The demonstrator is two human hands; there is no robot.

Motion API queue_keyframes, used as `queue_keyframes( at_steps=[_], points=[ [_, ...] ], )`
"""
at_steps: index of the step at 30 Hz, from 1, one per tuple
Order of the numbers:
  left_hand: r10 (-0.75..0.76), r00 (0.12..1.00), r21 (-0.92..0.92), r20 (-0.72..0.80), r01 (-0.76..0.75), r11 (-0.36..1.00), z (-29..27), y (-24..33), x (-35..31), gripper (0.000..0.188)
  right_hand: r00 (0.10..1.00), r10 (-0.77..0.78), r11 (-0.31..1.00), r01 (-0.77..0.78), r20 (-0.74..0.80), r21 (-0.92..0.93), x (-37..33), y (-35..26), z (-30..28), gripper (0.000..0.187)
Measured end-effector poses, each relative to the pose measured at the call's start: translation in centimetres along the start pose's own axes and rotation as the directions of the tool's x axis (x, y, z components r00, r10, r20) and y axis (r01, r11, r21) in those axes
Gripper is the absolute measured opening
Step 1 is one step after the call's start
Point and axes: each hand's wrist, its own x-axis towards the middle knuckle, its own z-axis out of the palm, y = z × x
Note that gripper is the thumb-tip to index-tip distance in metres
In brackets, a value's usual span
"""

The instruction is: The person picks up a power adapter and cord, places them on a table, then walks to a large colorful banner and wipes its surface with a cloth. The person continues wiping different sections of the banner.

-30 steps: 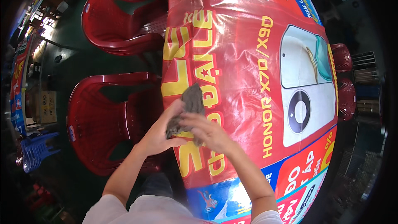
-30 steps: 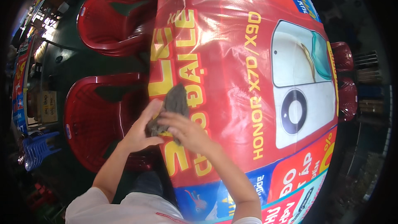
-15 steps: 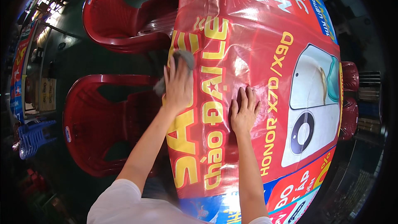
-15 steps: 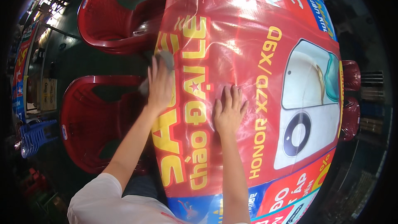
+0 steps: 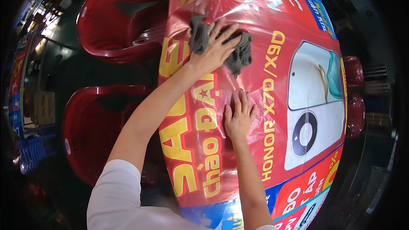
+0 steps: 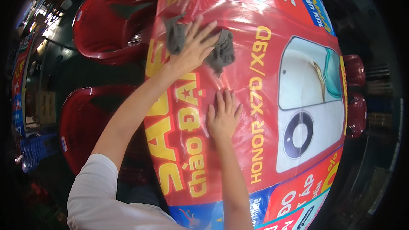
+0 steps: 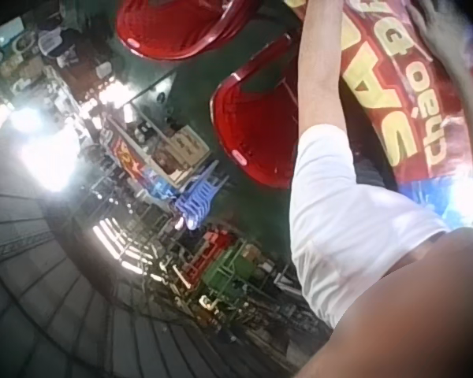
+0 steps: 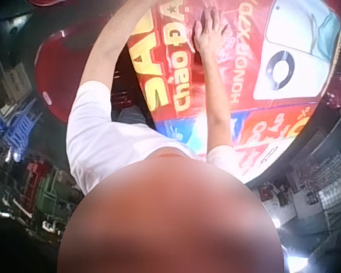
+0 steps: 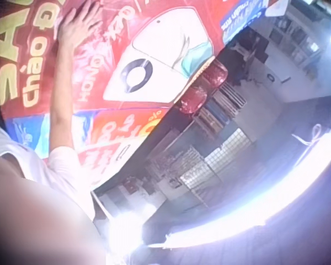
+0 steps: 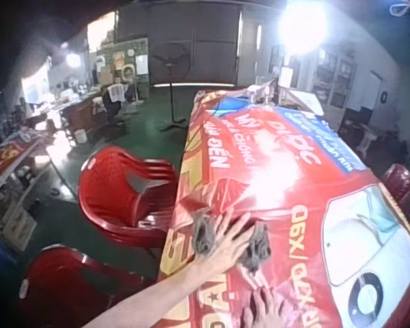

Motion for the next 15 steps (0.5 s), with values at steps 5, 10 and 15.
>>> queue_keyframes(
  at_steps=[5, 10, 15],
  points=[
    [-0.163, 0.907, 0.134, -0.388, 0.230, 0.964, 4.5, 0.2, 4.7, 0.033, 0.998, -0.009, 1.000, 0.011, -0.065, 0.017, -0.4, 0.2, 0.5, 0.050],
    [-0.238, 0.970, 0.208, -0.052, 0.243, 0.947, 6.9, 6.3, 10.3, 0.043, 0.999, 0.011, 0.999, -0.010, -0.033, 0.034, 0.1, 0.9, 0.5, 0.050],
    [0.303, 0.823, -0.613, 0.480, 0.068, 0.788, 8.0, 19.7, 3.3, 0.038, 0.983, 0.085, 0.824, 0.022, -0.163, 0.566, -1.7, 1.7, -0.1, 0.035]
  ],
)
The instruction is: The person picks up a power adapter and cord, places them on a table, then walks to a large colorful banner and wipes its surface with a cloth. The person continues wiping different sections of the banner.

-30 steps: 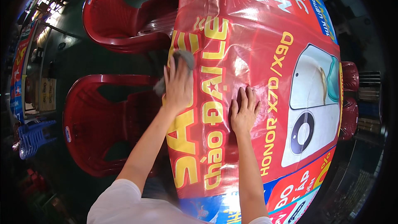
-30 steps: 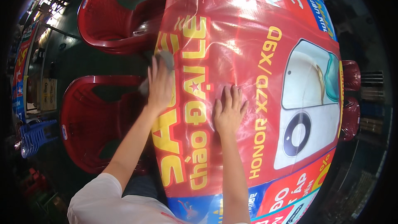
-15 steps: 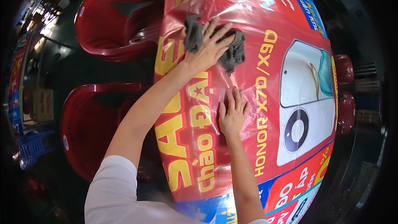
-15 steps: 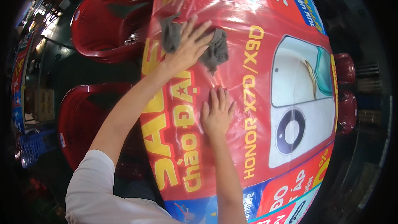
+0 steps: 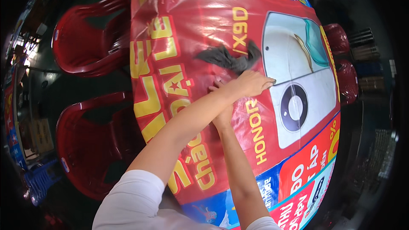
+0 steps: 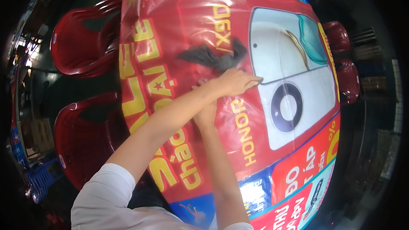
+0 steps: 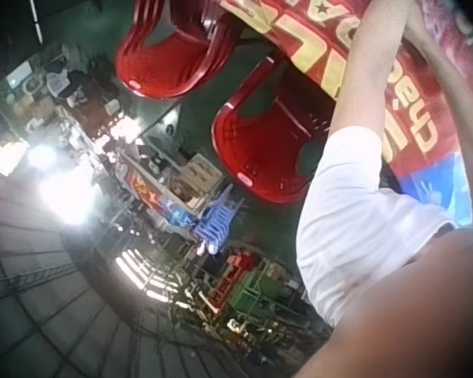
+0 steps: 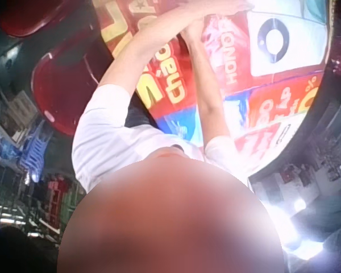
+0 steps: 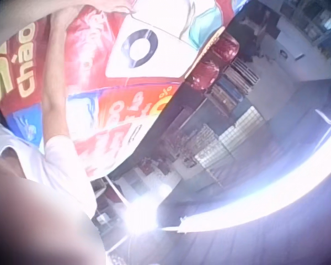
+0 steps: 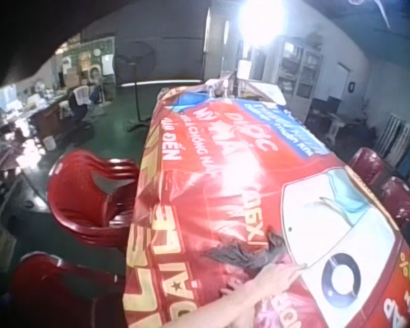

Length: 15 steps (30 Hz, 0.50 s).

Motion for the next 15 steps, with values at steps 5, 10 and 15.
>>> queue_keyframes(
  at_steps=[5, 10, 15],
  points=[
    [-0.092, 0.803, -0.112, -0.589, 0.032, 0.993, -1.0, -1.6, -12.1, 0.036, 0.849, -0.201, 0.914, -0.018, -0.489, -0.406, 0.5, 2.9, -5.7, 0.050],
    [-0.269, 0.681, 0.223, -0.681, 0.543, 0.810, -1.5, -4.6, -22.9, 0.032, 0.999, 0.016, 1.000, -0.016, 0.036, -0.007, 6.7, -1.5, -2.1, 0.069],
    [-0.339, 0.817, 0.110, -0.467, 0.434, 0.894, -0.5, -5.5, -25.5, 0.036, 0.864, -0.397, 0.908, 0.419, 0.311, -0.005, 7.1, -2.9, 4.2, 0.034]
  ],
)
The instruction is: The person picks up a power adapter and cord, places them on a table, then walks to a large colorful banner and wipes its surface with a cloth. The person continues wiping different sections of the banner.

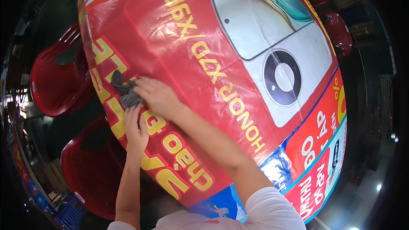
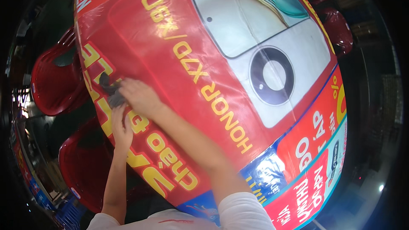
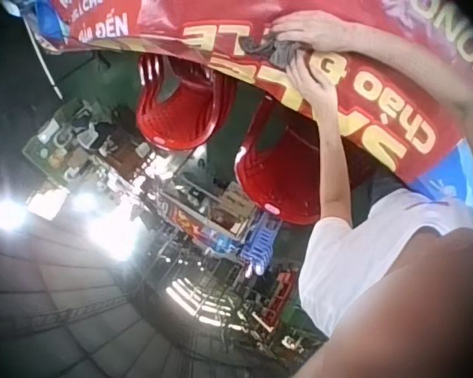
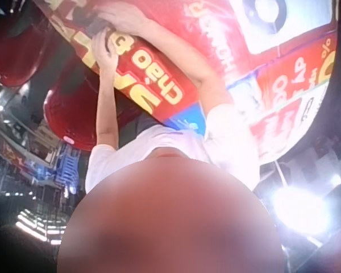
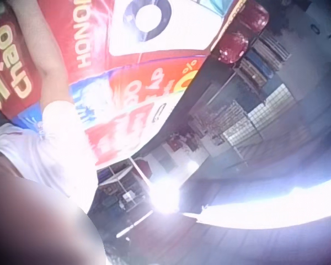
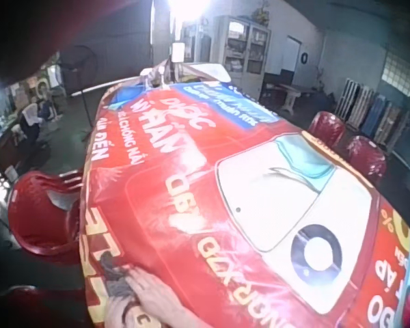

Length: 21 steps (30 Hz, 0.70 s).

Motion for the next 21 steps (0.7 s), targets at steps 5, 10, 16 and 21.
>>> queue_keyframes(
  at_steps=[5, 10, 16, 21],
  points=[
    [0.062, 0.998, 0.123, -0.007, -0.061, 0.991, -0.5, 1.2, -0.1, 0.042, 0.913, 0.124, 0.877, -0.284, -0.388, -0.388, -2.9, 4.5, -10.2, 0.031],
    [-0.085, 0.992, -0.072, -0.091, 0.078, 0.994, -0.2, 3.5, 1.5, 0.040, 0.885, 0.452, 0.849, -0.389, -0.111, 0.357, -2.0, 1.6, -22.6, 0.036],
    [-0.018, 0.987, 0.413, 0.158, -0.049, 0.910, 2.7, 5.3, 2.5, 0.052, 0.996, -0.051, 0.963, 0.067, 0.070, -0.261, -8.6, 1.8, -7.9, 0.042],
    [-0.048, 0.983, 0.440, 0.180, -0.037, 0.897, 3.0, 4.7, 2.1, 0.053, 0.978, -0.027, 0.817, -0.098, -0.207, -0.568, -11.7, 18.9, -13.1, 0.031]
  ],
)
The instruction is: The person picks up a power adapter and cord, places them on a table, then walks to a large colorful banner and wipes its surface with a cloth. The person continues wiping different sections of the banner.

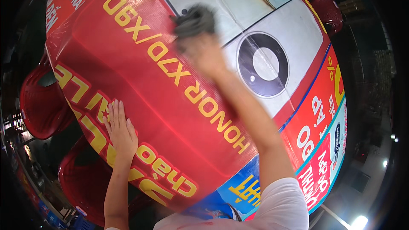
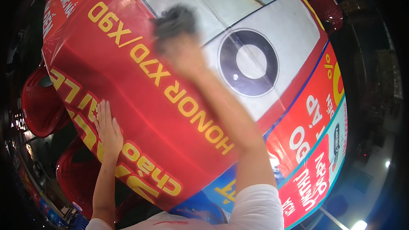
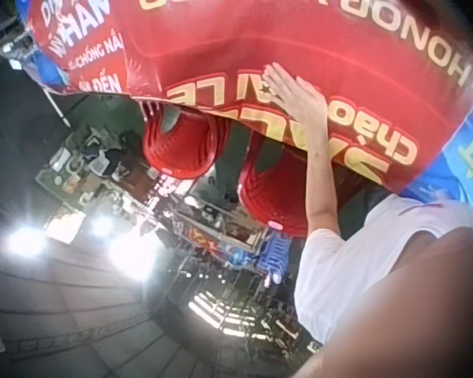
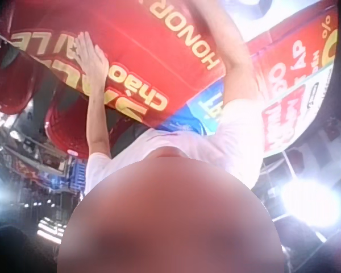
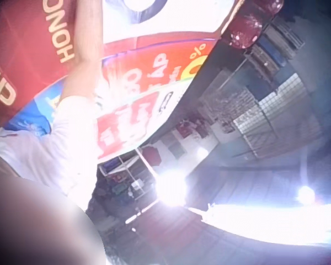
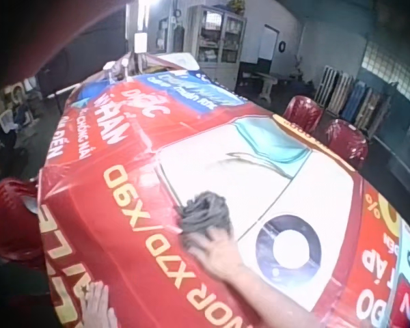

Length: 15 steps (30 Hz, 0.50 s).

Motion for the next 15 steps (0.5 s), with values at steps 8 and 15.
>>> queue_keyframes(
  at_steps=[8, 15],
  points=[
    [0.007, 0.999, 0.055, -0.050, -0.004, 0.998, 0.0, 0.6, 0.1, 0.053, 0.932, 0.350, 0.906, -0.312, 0.091, -0.286, -1.9, 6.4, -5.8, 0.040],
    [0.020, 0.999, 0.072, -0.044, -0.017, 0.997, 0.5, 0.0, 0.1, 0.053, 0.919, -0.045, 0.850, -0.170, 0.391, 0.498, -10.2, -10.9, -9.1, 0.047]
  ],
)
